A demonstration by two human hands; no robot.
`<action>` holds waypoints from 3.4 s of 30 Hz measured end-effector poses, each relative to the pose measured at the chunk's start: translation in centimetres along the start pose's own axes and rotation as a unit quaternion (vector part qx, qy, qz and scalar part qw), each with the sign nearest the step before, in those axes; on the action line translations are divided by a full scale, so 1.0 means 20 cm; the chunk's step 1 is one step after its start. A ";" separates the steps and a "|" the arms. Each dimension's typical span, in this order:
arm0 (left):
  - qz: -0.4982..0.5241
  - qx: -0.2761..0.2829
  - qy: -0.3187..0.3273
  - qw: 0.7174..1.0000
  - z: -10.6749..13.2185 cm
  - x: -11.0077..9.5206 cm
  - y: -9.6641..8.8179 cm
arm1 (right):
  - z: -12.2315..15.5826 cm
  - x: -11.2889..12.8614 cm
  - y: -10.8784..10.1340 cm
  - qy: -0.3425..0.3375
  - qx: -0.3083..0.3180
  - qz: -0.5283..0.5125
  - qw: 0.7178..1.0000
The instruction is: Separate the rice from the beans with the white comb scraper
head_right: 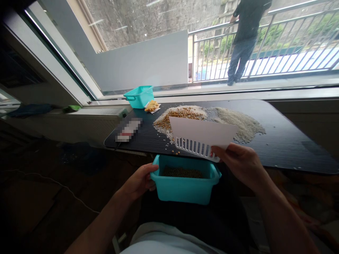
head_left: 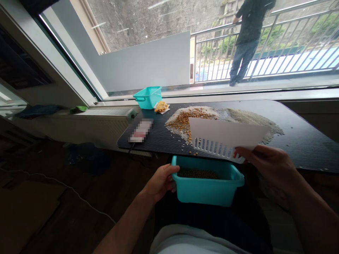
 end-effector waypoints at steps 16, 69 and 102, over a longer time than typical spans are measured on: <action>0.008 -0.006 0.000 1.000 0.00 0.00 0.00 | -0.06 -0.08 0.06 -0.006 0.052 -0.034 0.998; -0.001 -0.027 0.020 0.999 0.02 0.01 -0.06 | -0.03 -0.10 0.07 -0.019 0.025 -0.044 0.999; -0.022 -0.008 0.012 1.000 0.01 0.00 -0.04 | -0.16 -0.01 0.14 -0.041 0.021 -0.050 0.998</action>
Point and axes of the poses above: each hand's wrist, its own z-axis away from the middle knuckle, its own y-axis out of the palm, x = y × z, the point moved 2 cm from there along -z, towards the middle knuckle, and after that the axes turned 8 degrees about x, right-handed, at the moved point
